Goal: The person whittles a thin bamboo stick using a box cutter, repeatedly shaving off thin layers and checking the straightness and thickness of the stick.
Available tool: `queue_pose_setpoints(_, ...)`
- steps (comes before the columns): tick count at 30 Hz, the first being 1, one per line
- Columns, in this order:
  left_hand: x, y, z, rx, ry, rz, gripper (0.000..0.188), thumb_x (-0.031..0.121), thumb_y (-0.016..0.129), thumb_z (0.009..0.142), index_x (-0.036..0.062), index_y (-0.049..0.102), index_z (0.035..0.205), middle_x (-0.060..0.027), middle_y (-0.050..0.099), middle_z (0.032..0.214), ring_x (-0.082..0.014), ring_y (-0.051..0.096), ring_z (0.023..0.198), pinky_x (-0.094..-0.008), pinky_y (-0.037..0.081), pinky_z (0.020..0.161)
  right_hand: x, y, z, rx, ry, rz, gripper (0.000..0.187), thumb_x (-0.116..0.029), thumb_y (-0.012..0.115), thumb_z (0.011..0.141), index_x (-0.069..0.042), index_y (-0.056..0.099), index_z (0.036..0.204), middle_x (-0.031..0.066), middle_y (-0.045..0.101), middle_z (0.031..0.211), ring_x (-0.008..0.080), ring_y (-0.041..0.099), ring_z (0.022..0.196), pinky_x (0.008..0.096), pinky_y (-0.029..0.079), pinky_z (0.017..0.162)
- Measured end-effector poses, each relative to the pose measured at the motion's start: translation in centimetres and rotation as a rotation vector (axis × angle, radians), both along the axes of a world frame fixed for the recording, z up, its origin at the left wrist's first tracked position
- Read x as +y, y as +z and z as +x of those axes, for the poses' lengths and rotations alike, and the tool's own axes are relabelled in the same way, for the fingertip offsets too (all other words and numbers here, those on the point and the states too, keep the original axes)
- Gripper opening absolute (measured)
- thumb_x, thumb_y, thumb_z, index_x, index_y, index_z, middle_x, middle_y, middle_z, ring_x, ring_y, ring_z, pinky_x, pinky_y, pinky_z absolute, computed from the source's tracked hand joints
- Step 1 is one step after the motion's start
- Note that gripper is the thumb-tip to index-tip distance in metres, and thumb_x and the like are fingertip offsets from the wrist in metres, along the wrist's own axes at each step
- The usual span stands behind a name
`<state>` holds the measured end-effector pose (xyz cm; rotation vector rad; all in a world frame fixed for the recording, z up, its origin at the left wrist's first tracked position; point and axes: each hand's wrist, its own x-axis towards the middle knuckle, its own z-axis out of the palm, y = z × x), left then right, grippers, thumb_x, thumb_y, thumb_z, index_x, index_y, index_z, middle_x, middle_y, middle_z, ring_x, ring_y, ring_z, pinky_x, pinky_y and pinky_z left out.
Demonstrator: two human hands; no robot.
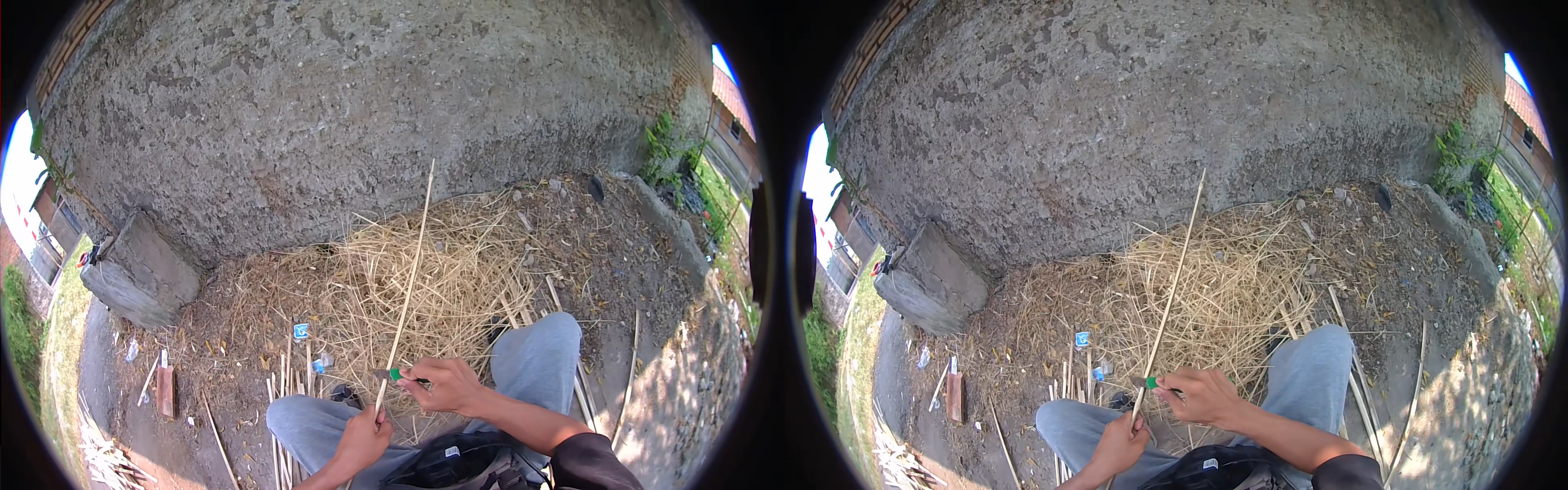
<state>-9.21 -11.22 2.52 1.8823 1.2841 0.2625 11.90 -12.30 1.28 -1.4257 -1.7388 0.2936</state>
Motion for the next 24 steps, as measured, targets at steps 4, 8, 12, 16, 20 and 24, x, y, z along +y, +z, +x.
queue_pose_setpoints(4,0.5,1.7,-0.2,-0.019,0.014,0.037,0.015,0.011,0.059,0.083,-0.0014,0.05,0.083,-0.0172,0.055,0.057,-0.0336,0.058,0.052,-0.0412,0.046,0.053,1.3,1.2,-0.1,-0.009,0.003,0.088,0.015,-0.024,0.075,0.08,-0.009,0.071,0.081,0.0018,0.067,0.073,0.0199,0.06,0.049,0.0308,0.044,0.04)
queue_pose_setpoints(8,0.6,2.2,-0.5,-0.073,0.058,0.04,0.014,0.01,0.06,0.08,0.0022,0.048,0.08,-0.0121,0.05,0.056,-0.0234,0.052,0.05,-0.0366,0.041,0.05,2.1,1.1,-0.2,-0.09,0.027,0.15,0.013,-0.023,0.075,0.08,-0.011,0.071,0.081,0.0005,0.064,0.07,0.0186,0.056,0.046,0.0309,0.039,0.037)
queue_pose_setpoints(12,1.0,1.9,-0.2,-0.035,0.059,0.042,0.014,0.009,0.059,0.082,-0.0017,0.049,0.082,-0.0175,0.056,0.059,-0.0304,0.059,0.053,-0.0399,0.046,0.053,2.7,0.8,-0.5,-0.095,0.038,0.082,0.014,-0.024,0.074,0.081,-0.011,0.071,0.081,0.0014,0.064,0.07,0.0208,0.056,0.047,0.0331,0.038,0.038)
queue_pose_setpoints(16,2.1,0.8,-0.2,-0.091,0.092,0.033,0.014,0.009,0.06,0.08,0.0011,0.048,0.079,-0.0121,0.049,0.055,-0.0214,0.049,0.048,-0.0348,0.039,0.049,4.3,1.4,0.3,-0.01,0.115,0.078,0.016,-0.026,0.073,0.083,-0.01,0.07,0.081,0.0026,0.064,0.071,0.0233,0.057,0.049,0.0346,0.04,0.04)
queue_pose_setpoints(20,5.1,-0.3,1.3,-0.129,0.009,0.012,0.014,0.008,0.06,0.079,0.0009,0.047,0.078,-0.0119,0.048,0.055,-0.0189,0.049,0.049,-0.0341,0.038,0.049,6.3,1.7,2.7,-0.136,0.132,0.072,0.018,-0.027,0.072,0.084,-0.009,0.07,0.083,0.0049,0.067,0.075,0.0252,0.061,0.054,0.035,0.045,0.044)
queue_pose_setpoints(24,6.5,-1.4,3.7,-0.16,-0.002,0.033,0.014,0.01,0.059,0.081,0.0,0.048,0.081,-0.0135,0.05,0.06,-0.0239,0.051,0.053,-0.0377,0.041,0.052,7.6,0.1,4.2,-0.032,0.102,0.12,0.017,-0.025,0.072,0.084,-0.008,0.07,0.083,0.006,0.069,0.078,0.0253,0.063,0.056,0.0345,0.048,0.045)
